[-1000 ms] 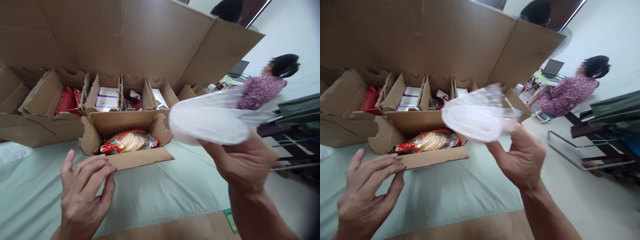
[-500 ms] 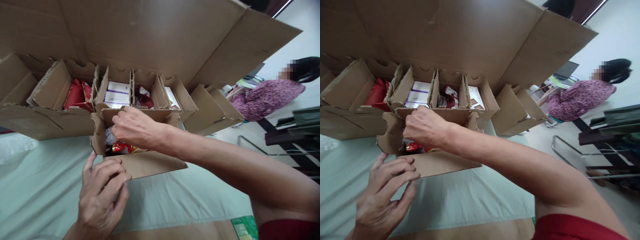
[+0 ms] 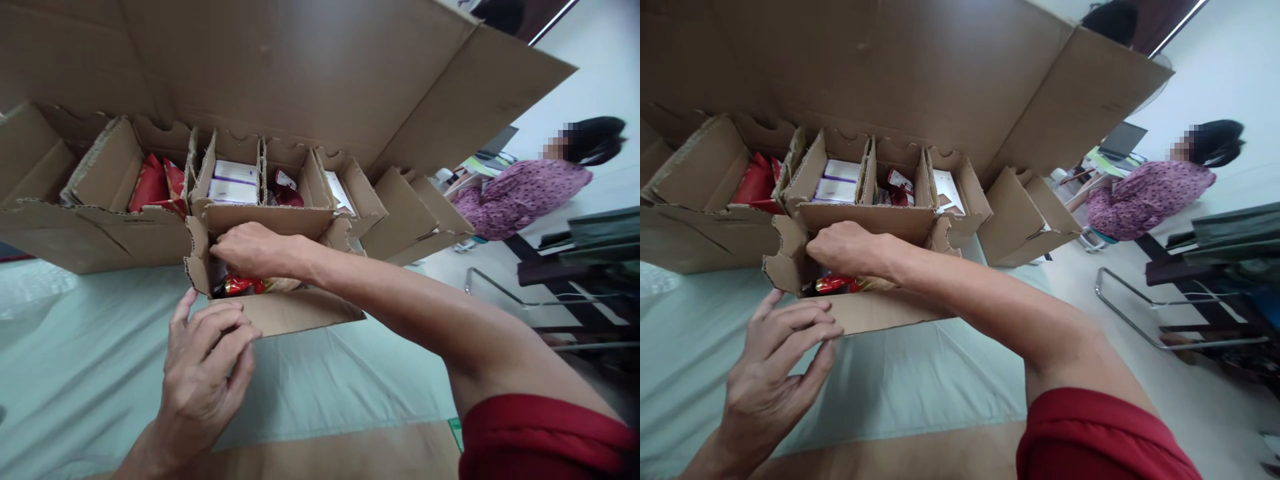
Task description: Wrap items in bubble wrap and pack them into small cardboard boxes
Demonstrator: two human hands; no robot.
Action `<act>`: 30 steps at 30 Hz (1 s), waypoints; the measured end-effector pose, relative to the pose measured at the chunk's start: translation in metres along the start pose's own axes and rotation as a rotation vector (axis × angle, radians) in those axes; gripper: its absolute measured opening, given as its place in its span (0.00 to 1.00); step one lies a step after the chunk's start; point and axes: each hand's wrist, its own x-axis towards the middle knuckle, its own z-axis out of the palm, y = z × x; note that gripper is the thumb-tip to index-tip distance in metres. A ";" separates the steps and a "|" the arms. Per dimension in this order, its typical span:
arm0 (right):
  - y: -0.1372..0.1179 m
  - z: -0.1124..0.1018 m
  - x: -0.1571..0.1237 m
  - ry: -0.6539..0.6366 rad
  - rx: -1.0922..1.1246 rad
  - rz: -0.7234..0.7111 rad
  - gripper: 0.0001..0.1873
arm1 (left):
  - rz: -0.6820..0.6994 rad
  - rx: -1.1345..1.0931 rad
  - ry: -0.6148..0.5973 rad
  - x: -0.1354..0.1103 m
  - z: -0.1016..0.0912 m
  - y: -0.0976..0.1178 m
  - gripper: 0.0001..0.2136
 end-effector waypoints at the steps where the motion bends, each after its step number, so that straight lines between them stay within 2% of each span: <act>1: 0.001 -0.005 -0.008 0.023 0.043 0.017 0.12 | 0.007 -0.001 -0.002 -0.001 -0.001 0.001 0.14; 4: 0.000 -0.029 -0.053 0.183 0.165 0.089 0.17 | -0.041 0.015 0.055 -0.005 -0.006 0.004 0.21; 6: -0.006 -0.042 -0.101 0.323 0.205 0.177 0.15 | -0.155 0.012 0.179 -0.010 -0.008 0.004 0.32; 8: -0.015 -0.043 -0.156 0.514 0.235 0.311 0.13 | -0.310 -0.090 0.298 -0.014 -0.007 0.000 0.40; 10: -0.024 -0.026 -0.206 0.749 0.294 0.526 0.12 | -0.521 -0.293 0.330 -0.014 -0.003 -0.007 0.40; 11: -0.027 -0.011 -0.225 0.855 0.337 0.629 0.12 | -0.630 -0.409 0.302 -0.013 0.000 -0.011 0.39; 13: -0.032 0.024 -0.247 0.952 0.467 0.750 0.17 | -0.800 -0.597 0.223 -0.008 0.007 -0.019 0.36; 14: -0.033 0.042 -0.249 0.930 0.548 0.765 0.24 | -0.837 -0.666 0.190 -0.005 0.011 -0.023 0.35; 16: -0.033 0.070 -0.239 0.835 0.720 0.735 0.39 | -0.824 -0.748 0.156 0.003 0.019 -0.027 0.33; 18: -0.029 0.085 -0.216 0.794 0.879 0.667 0.46 | -0.775 -0.783 0.163 0.011 0.025 -0.029 0.30; 21: -0.025 0.087 -0.184 0.878 1.020 0.597 0.44 | -0.763 -0.808 0.196 0.020 0.031 -0.029 0.27; 23: -0.028 0.083 -0.173 0.940 1.032 0.621 0.43 | -0.788 -0.813 0.216 0.022 0.032 -0.027 0.25; 26: -0.048 0.080 -0.176 0.996 1.014 0.677 0.39 | -0.794 -0.820 0.231 0.015 0.028 -0.020 0.23; 30: -0.094 0.078 -0.198 1.068 1.006 0.720 0.36 | -0.795 -0.831 0.135 -0.013 0.009 -0.005 0.22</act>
